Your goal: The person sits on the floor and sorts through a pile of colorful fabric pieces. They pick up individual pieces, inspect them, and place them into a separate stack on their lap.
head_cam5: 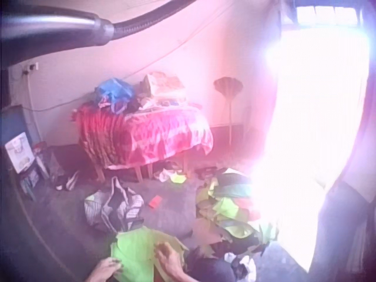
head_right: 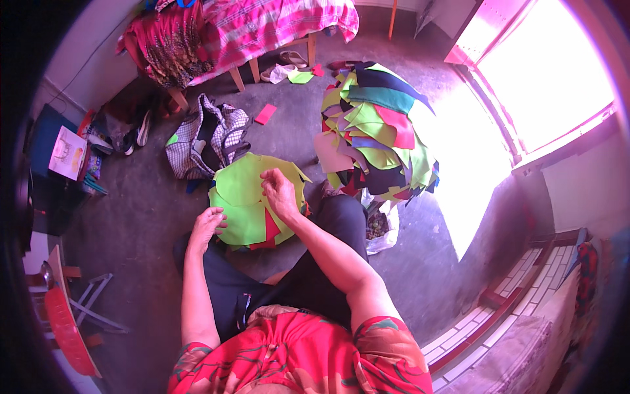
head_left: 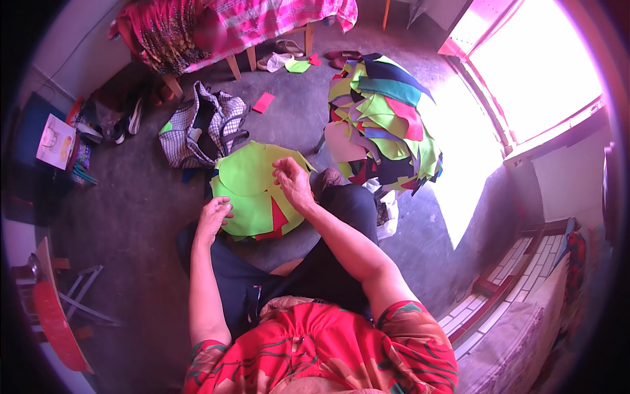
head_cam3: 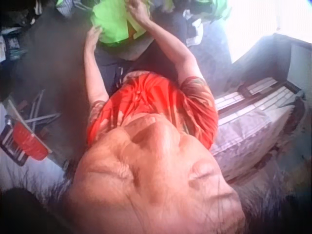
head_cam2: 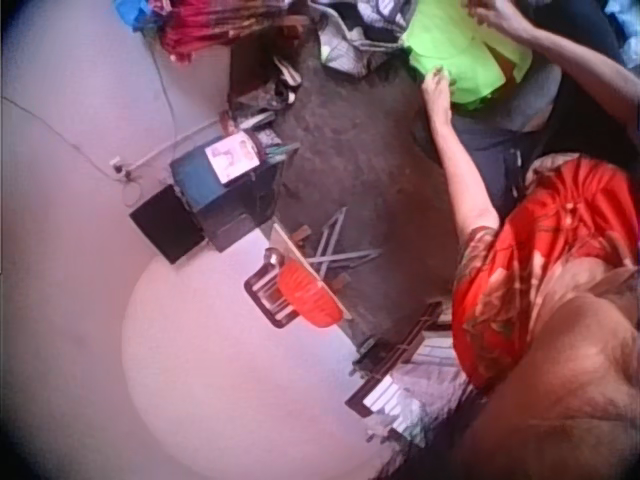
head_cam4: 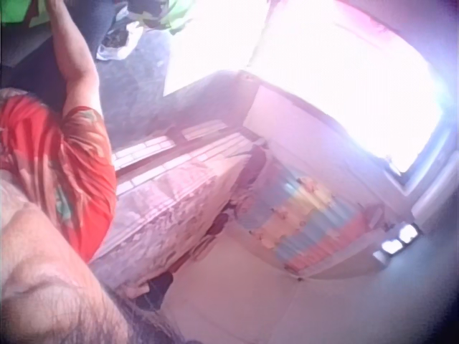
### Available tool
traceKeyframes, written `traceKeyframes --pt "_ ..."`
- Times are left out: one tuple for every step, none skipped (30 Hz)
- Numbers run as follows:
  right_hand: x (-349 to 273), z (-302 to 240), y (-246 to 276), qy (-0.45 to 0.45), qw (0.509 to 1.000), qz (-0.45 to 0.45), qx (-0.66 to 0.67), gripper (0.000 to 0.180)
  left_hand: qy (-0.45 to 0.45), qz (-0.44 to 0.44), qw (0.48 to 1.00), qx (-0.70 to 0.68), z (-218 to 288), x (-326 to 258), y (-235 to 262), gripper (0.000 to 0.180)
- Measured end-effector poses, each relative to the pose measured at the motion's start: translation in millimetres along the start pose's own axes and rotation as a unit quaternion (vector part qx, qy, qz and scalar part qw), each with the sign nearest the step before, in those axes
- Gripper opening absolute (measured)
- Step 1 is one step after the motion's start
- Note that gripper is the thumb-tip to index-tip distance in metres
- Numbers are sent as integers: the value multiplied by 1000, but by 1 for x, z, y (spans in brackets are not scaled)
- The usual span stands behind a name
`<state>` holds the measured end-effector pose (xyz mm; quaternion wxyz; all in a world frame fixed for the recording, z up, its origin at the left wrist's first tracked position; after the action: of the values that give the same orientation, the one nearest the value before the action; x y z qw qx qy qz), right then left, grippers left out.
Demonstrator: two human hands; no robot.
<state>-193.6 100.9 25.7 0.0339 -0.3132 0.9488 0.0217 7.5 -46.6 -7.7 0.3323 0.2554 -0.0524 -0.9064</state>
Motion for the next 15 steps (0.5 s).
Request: traceKeyframes --pt "-2 -2 1 3 1000 0 11 12 5 1 1000 18 -1 2 -2 32" --pt "-3 -4 3 7 1000 1 23 12 10 1 999 37 -2 4 -4 32" --pt "-4 -5 6 10 999 2 35 12 15 1 998 56 -2 6 -6 33" --pt "-8 -11 8 6 998 -3 55 12 20 -9 998 59 -5 6 -8 34" --pt "-9 -16 12 0 998 -4 68 12 22 -16 998 62 -6 6 -9 34" --pt "-10 -22 19 -7 997 -4 81 12 24 -23 997 64 -7 8 -9 34" --pt "-13 -32 28 -12 996 -2 93 12 25 -32 997 66 -9 11 -12 34" --pt "-15 -49 35 5 995 -5 104 12 30 -30 997 71 -13 12 -10 36" --pt "-15 -65 45 35 992 -7 118 11 29 -27 997 70 -16 13 -7 37" --pt "-16 -85 65 68 992 12 102 11 28 -27 997 69 -17 15 -8 37" --pt "-16 -104 83 100 991 27 89 12 29 -24 997 68 -18 14 -7 37" --pt "-14 -121 108 132 988 65 55 11 28 -22 997 69 -18 12 -5 38" --pt "-12 -140 135 165 981 104 19 11 26 -22 997 68 -15 10 -5 38" --pt "-14 -165 165 214 958 178 -71 11 26 -19 997 69 -15 8 -4 38" --pt "-9 -175 202 266 920 268 -109 11 23 -22 997 70 -12 8 -6 38"
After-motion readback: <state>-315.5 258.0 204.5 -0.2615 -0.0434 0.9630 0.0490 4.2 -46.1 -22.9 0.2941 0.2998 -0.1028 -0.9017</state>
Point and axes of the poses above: each hand's wrist, its own x-axis towards the middle knuckle, its own y-axis out of the back of the hand, z = x × y, the point moved 8 cm from there along x, towards the middle knuckle, and after that the axes turned 5 degrees about z, right-handed, at the moved point
